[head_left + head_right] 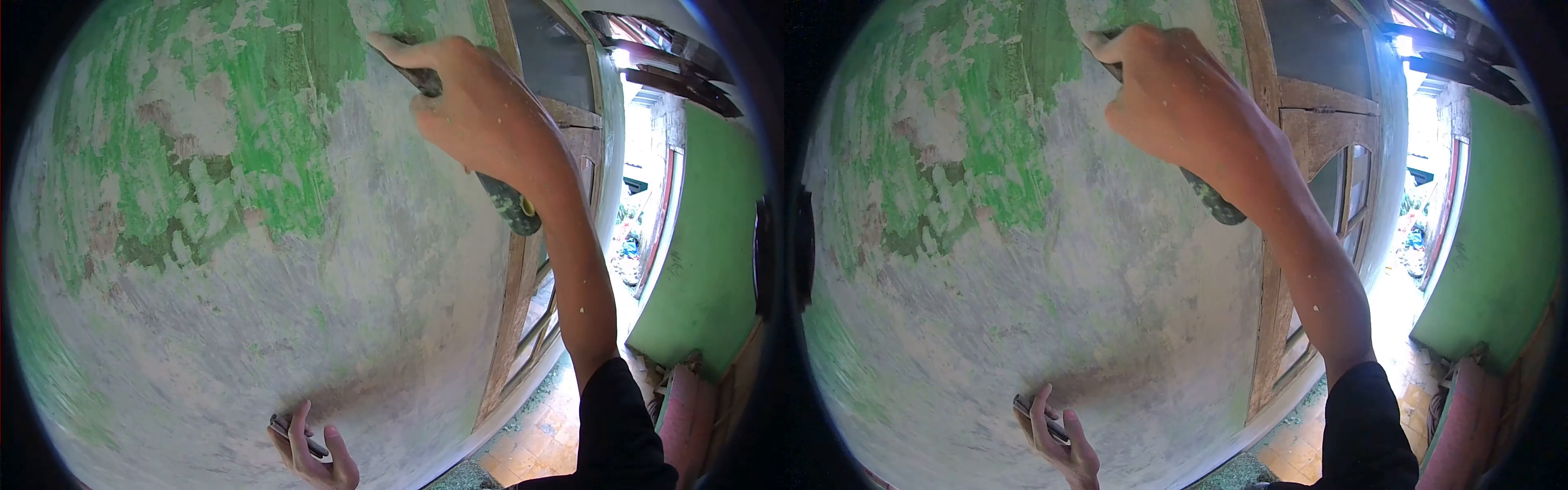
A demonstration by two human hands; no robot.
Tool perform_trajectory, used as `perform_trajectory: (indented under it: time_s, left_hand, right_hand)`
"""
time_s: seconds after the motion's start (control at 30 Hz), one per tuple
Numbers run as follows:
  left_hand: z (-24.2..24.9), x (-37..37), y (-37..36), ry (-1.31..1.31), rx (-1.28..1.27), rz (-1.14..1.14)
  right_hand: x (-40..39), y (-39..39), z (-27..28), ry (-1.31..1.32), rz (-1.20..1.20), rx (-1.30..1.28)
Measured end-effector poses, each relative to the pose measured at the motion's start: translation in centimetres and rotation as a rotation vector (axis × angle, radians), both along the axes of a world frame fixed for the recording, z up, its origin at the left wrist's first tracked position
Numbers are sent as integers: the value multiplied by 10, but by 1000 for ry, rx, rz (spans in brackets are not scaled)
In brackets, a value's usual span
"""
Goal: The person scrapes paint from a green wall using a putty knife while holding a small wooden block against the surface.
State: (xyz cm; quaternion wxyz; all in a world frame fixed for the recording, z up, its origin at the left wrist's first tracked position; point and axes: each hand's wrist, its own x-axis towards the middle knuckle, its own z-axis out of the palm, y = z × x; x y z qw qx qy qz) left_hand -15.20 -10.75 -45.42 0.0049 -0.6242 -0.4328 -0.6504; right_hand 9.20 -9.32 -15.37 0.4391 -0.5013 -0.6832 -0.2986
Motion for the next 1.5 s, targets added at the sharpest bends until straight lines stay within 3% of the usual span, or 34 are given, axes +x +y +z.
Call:
perform_trajectory:
  time_s: [0.07,0.17,0.23,0.27,0.33,0.43,0.63,0.97,1.07,1.13,1.17,1.23,1.47,1.5]
  left_hand:
    - [1,-1,-1,-4,-13,-7]
    - [2,-1,-2,16,-23,-7]
    - [2,2,-2,40,-25,9]
    - [3,3,-2,12,-31,5]
    - [1,2,-1,-11,-30,-1]
    - [-2,1,2,77,28,32]
    - [-1,0,-1,36,3,10]
    - [3,3,-4,7,-19,0]
    - [3,1,-5,10,-28,-3]
    - [2,2,-4,19,-28,-4]
    - [2,2,-4,4,-27,-8]
    - [3,5,-5,-15,-27,-13]
    - [4,1,-5,12,-10,-19]
    - [5,2,-4,-1,5,-49]
  right_hand:
    - [-4,-2,-4,-38,47,91]
    - [-3,-9,-5,75,13,-71]
    - [5,6,-12,-83,38,227]
    - [6,5,-11,-85,39,227]
    - [4,-3,-10,-59,0,-17]
    - [-1,-9,1,16,-29,-51]
    - [8,6,-4,-66,18,125]
    - [0,8,-1,3,-15,93]
    - [-4,3,-5,-127,29,215]
    - [-10,-15,3,99,30,-116]
    - [-6,-9,0,98,30,-117]
    - [3,5,-6,-104,33,142]
    - [3,1,-11,-60,71,72]
    - [6,8,-17,-97,51,158]
